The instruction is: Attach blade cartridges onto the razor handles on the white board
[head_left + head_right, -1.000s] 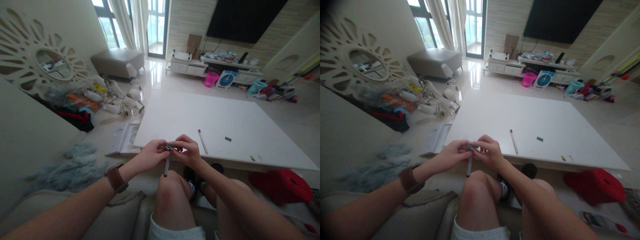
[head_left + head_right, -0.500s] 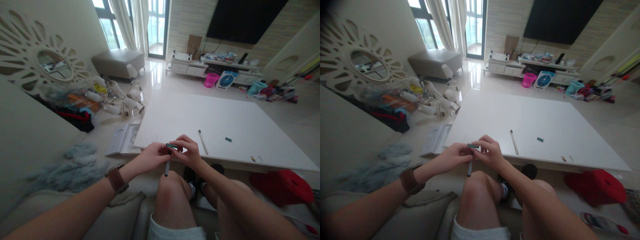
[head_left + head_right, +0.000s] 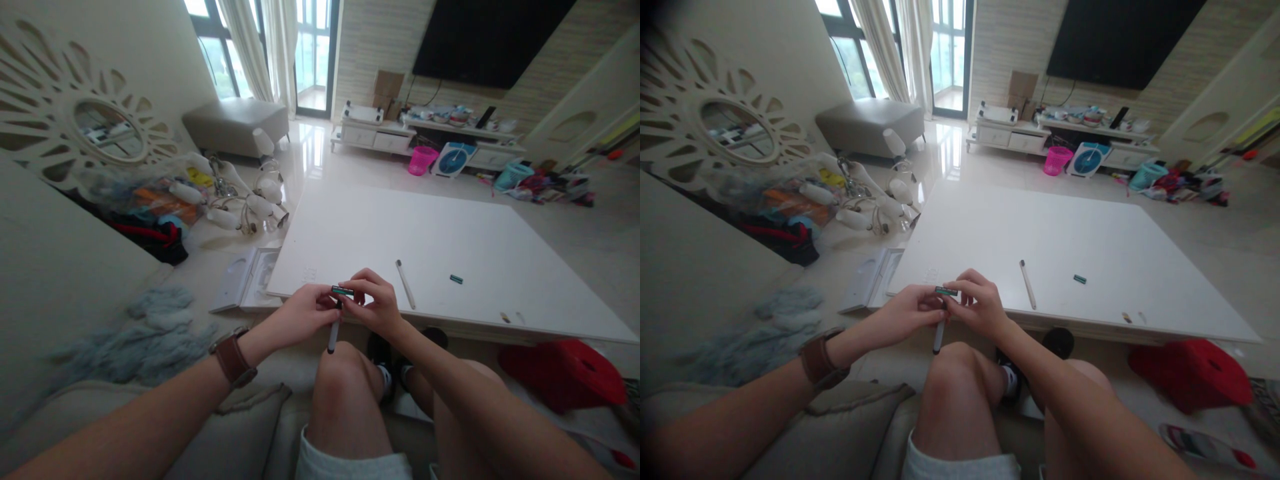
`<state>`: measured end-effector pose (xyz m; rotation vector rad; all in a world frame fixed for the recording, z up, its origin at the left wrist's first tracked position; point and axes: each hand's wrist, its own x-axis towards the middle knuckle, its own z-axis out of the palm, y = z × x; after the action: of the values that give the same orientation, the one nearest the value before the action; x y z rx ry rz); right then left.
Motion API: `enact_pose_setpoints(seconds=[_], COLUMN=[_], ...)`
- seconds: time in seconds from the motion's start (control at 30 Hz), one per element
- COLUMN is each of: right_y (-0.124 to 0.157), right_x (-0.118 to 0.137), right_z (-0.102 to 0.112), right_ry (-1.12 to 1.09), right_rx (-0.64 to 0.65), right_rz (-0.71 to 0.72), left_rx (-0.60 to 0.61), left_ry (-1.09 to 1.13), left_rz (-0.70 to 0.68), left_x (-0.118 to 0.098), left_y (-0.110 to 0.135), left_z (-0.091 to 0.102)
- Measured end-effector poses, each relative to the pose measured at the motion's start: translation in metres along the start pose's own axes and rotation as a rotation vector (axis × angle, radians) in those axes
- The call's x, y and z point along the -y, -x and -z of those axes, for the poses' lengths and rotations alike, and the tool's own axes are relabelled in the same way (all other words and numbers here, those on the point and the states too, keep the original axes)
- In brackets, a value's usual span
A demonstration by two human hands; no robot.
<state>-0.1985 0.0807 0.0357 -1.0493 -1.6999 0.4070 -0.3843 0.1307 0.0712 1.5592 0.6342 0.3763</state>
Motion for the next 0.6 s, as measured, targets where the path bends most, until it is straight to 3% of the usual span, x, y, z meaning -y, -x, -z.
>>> enact_pose_setpoints(seconds=[0.6], right_y=[-0.0005], right_x=[-0.0014], right_z=[0.0011], right_ry=[-0.018], right_rx=[-0.007], right_rz=[0.024], left_rx=[-0.067], left_ry=[0.028], left_rz=[-0.006], left_x=[0.0028], left_y=[0.0010], left_z=[-0.0003])
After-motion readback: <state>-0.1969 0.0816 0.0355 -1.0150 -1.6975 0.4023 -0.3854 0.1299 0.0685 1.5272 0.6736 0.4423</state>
